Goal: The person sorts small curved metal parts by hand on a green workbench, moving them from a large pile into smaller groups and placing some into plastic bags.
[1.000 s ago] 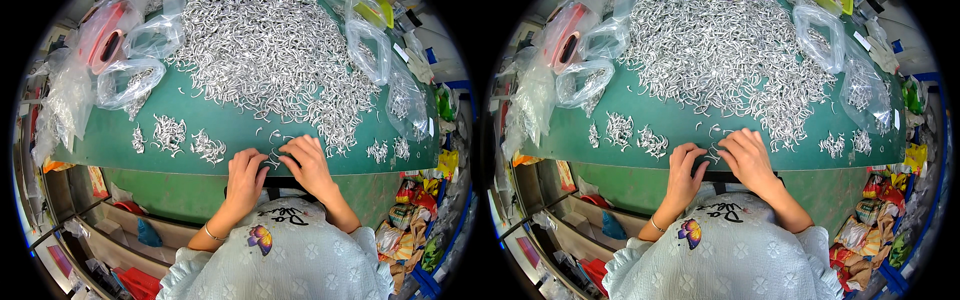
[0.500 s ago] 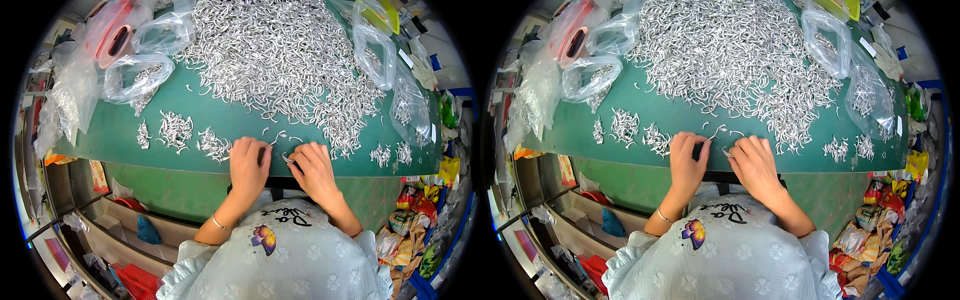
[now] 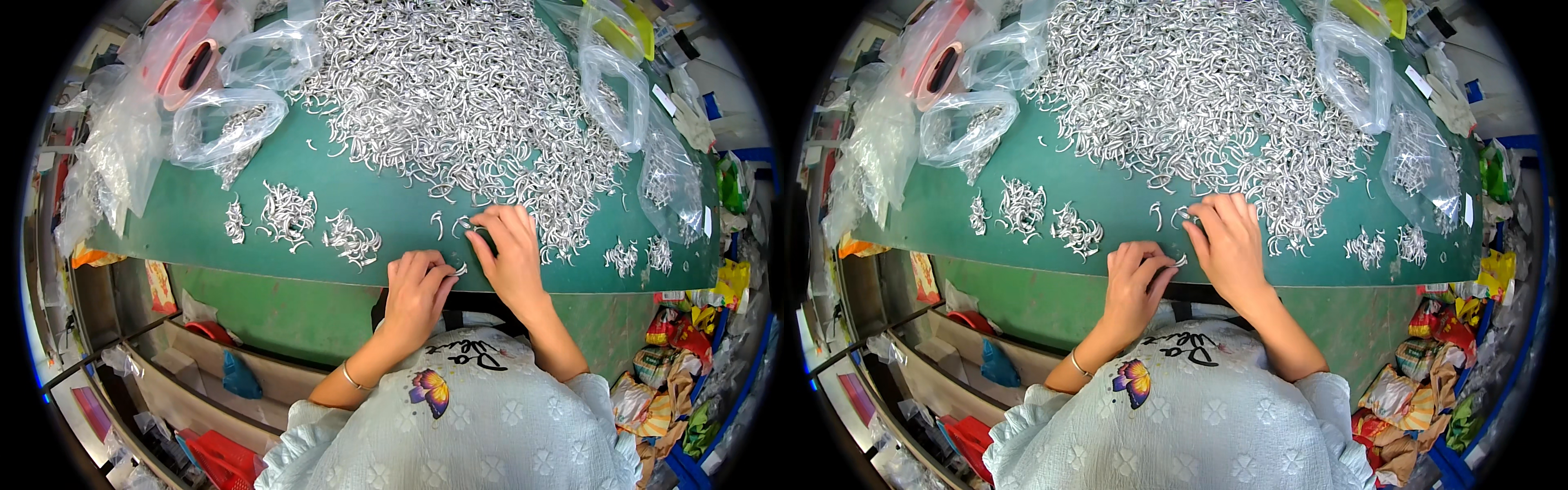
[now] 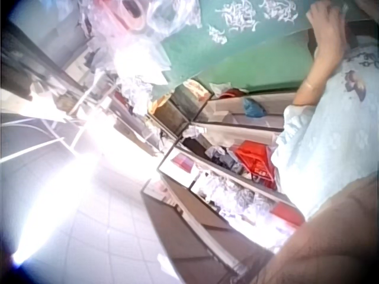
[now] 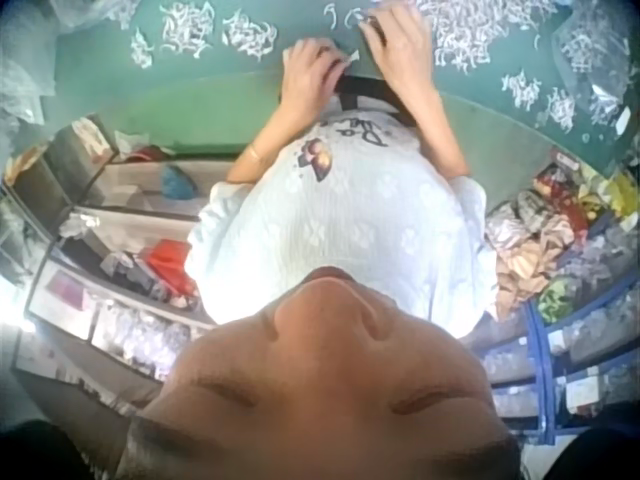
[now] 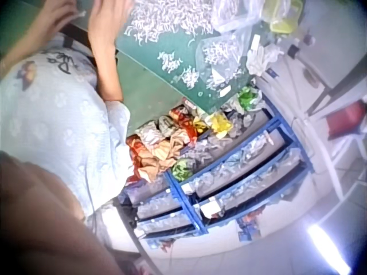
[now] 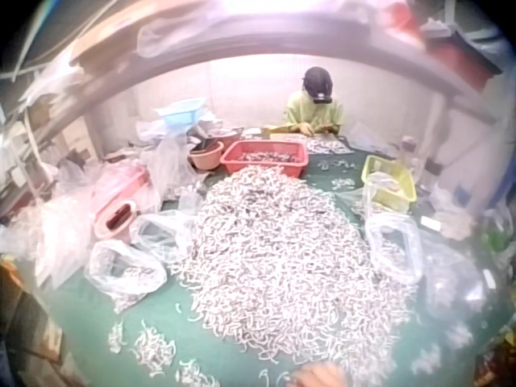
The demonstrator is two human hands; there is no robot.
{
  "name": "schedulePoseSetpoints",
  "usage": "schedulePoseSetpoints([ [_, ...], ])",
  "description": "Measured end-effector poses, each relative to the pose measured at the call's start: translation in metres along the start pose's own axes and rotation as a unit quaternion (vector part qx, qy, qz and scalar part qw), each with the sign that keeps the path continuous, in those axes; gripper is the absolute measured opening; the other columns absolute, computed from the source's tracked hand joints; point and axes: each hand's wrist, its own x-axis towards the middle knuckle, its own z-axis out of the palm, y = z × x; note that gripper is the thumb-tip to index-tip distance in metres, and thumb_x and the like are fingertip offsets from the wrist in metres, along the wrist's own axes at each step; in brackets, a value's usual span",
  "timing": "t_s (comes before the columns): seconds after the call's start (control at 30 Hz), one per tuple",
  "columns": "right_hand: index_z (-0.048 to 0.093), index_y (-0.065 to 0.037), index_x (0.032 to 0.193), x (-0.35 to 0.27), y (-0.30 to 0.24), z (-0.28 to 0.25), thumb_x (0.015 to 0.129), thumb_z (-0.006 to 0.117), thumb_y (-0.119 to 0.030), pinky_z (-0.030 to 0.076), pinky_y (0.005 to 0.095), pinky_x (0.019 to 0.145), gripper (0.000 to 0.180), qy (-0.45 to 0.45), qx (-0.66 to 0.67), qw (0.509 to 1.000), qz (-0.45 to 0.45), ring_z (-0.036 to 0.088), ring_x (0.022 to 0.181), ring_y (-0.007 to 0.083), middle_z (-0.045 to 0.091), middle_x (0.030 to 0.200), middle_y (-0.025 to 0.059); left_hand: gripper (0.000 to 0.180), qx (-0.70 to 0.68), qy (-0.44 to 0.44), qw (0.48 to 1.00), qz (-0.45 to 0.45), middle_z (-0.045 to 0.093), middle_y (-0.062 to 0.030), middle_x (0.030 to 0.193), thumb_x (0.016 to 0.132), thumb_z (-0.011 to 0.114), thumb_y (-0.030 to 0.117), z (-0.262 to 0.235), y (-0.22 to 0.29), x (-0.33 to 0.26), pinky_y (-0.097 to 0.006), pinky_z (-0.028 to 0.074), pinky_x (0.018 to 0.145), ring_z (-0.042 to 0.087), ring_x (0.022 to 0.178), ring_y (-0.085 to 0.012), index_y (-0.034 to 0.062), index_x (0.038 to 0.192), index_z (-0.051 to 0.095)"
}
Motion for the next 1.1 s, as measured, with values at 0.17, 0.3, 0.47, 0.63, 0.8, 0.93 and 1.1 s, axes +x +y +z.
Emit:
schedulePoseSetpoints([
  [0.17, 0.063, -0.005, 0.087, -0.002, 0.007, -0.005, 0.077, 0.075, -0.007, 0.037, 0.0397, 0.077, 0.016, -0.014, -0.085, 0.996, 0.03, 0.05, 0.09, 0.0282, 0.055, 0.096, 0.0085, 0.023, 0.002, 0.006, 1.0, -0.016, 0.057, -0.0061, 0.097, 0.073, 0.077, 0.0, -0.004, 0.002, 0.001, -0.038, 0.038, 0.079, 0.054, 0.09, -0.0251, 0.0045, 0.092, 0.066],
  [0.3, 0.063, -0.006, 0.089, -0.003, 0.006, -0.019, 0.077, 0.074, -0.006, 0.038, 0.04, 0.078, 0.016, -0.029, -0.076, 0.996, 0.038, 0.051, 0.093, 0.0287, 0.055, 0.098, 0.009, 0.023, 0.009, 0.011, 0.999, -0.033, 0.057, -0.0062, 0.098, 0.072, 0.077, -0.001, -0.008, -0.003, -0.003, -0.037, 0.038, 0.079, 0.054, 0.091, -0.0251, 0.0047, 0.092, 0.066],
  [0.47, 0.064, -0.006, 0.089, 0.006, 0.001, 0.003, 0.077, 0.073, -0.005, 0.039, 0.039, 0.078, 0.015, -0.026, -0.029, 0.999, -0.021, 0.052, 0.094, 0.0265, 0.056, 0.099, 0.0066, 0.023, 0.003, -0.006, 1.0, -0.029, 0.057, -0.0069, 0.1, 0.072, 0.077, -0.002, -0.007, 0.001, -0.002, -0.038, 0.039, 0.079, 0.055, 0.092, -0.0257, 0.0045, 0.092, 0.066],
  [0.63, 0.066, -0.008, 0.086, -0.005, -0.006, -0.004, 0.079, 0.071, -0.007, 0.038, 0.0386, 0.076, 0.009, -0.115, -0.013, 0.991, -0.062, 0.051, 0.088, 0.0255, 0.055, 0.088, 0.004, 0.027, -0.021, -0.003, 1.0, -0.009, 0.057, -0.01, 0.103, 0.073, 0.076, -0.002, -0.004, -0.001, -0.003, -0.04, 0.043, 0.083, 0.055, 0.095, -0.029, 0.0044, 0.096, 0.065],
  [0.8, 0.066, -0.002, 0.091, -0.005, -0.002, -0.012, 0.082, 0.071, -0.004, 0.041, 0.0395, 0.08, 0.01, -0.155, 0.072, 0.985, 0.016, 0.056, 0.089, 0.0292, 0.063, 0.092, 0.0087, 0.038, -0.059, 0.008, 0.998, -0.01, 0.057, -0.0118, 0.112, 0.074, 0.074, -0.003, 0.002, 0.001, -0.003, -0.042, 0.043, 0.088, 0.054, 0.102, -0.0316, 0.0043, 0.109, 0.063],
  [0.93, 0.063, -0.003, 0.114, 0.022, 0.004, 0.0, 0.081, 0.072, -0.008, 0.041, 0.0425, 0.094, 0.035, 0.019, -0.025, 0.999, 0.006, 0.053, 0.11, 0.0328, 0.057, 0.119, 0.0121, 0.043, 0.007, -0.027, 1.0, 0.011, 0.058, -0.0113, 0.114, 0.075, 0.072, -0.003, -0.002, 0.008, 0.002, -0.041, 0.042, 0.086, 0.055, 0.103, -0.0309, 0.0032, 0.116, 0.062],
  [1.1, 0.062, -0.003, 0.116, 0.009, -0.001, 0.0, 0.078, 0.074, -0.007, 0.035, 0.0466, 0.1, 0.04, -0.072, -0.063, 0.995, -0.001, 0.049, 0.123, 0.0317, 0.054, 0.127, 0.0106, 0.038, -0.011, -0.044, 0.999, 0.03, 0.059, -0.0097, 0.105, 0.075, 0.07, -0.004, 0.0, 0.002, 0.001, -0.039, 0.041, 0.081, 0.057, 0.097, -0.0283, 0.002, 0.112, 0.064],
])
